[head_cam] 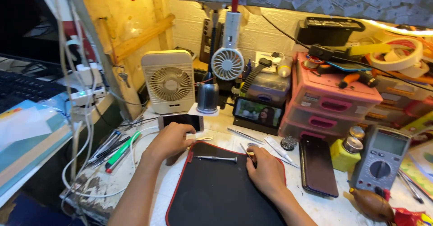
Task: Disassembling a mobile phone on a workbench to inspect internal components
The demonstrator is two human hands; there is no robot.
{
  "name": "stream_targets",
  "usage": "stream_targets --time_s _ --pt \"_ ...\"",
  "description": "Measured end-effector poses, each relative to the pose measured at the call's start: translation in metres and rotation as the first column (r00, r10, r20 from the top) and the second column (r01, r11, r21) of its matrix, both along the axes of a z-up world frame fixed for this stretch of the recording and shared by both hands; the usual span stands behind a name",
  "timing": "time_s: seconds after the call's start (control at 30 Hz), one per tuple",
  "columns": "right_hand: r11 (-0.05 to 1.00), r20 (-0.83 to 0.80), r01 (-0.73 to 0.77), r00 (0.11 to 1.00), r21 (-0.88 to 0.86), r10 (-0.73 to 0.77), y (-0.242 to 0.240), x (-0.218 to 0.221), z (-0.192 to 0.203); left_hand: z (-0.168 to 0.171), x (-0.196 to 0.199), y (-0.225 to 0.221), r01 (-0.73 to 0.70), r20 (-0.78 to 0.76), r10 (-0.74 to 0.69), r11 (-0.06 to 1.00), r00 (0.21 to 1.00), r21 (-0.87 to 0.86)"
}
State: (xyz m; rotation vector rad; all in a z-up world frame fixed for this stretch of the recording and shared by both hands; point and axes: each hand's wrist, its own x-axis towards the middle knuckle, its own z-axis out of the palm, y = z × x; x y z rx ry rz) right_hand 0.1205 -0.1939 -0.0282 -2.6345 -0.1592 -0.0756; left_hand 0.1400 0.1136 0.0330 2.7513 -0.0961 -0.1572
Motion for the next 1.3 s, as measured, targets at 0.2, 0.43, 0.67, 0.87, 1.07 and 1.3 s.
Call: stream_targets --time_s 0.2,0.43,0.67,0.87,1.07,1.3 --pt "1.000 0.005 -0.020 1.000 0.006 0.020 0.002 -0.001 -0.001 -0.019 0.008 -0.012 0.033 -0.019 -0.031 0.992 0.999 0.122" --pt "0.998 0.008 -0.056 0.998 0.037 0.055 -0.001 -0.005 0.014 -0.032 0.013 -0.010 0.113 0.132 -0.130 0.985 0.983 0.129" --pt "1.000 -0.084 0.008 0.996 -0.001 -0.008 -0.003 -0.008 0.022 -0.032 0.012 -0.016 0.128 0.111 -0.149 0.977 0.983 0.170" --pt "0.995 -0.018 -0.055 0.998 -0.079 0.054 -0.004 -0.008 0.014 -0.058 0.022 -0.035 0.256 0.377 -0.278 0.961 0.883 0.109" --pt "0.986 0.061 -0.119 0.990 -0.113 0.126 -0.007 -0.007 0.008 -0.061 0.062 -0.091 0.468 0.467 -0.502 0.862 0.728 0.197" --pt "0.978 0.077 -0.156 0.983 -0.138 0.168 -0.010 -0.004 -0.004 -0.073 0.102 -0.128 0.557 0.318 -0.634 0.773 0.705 0.305"
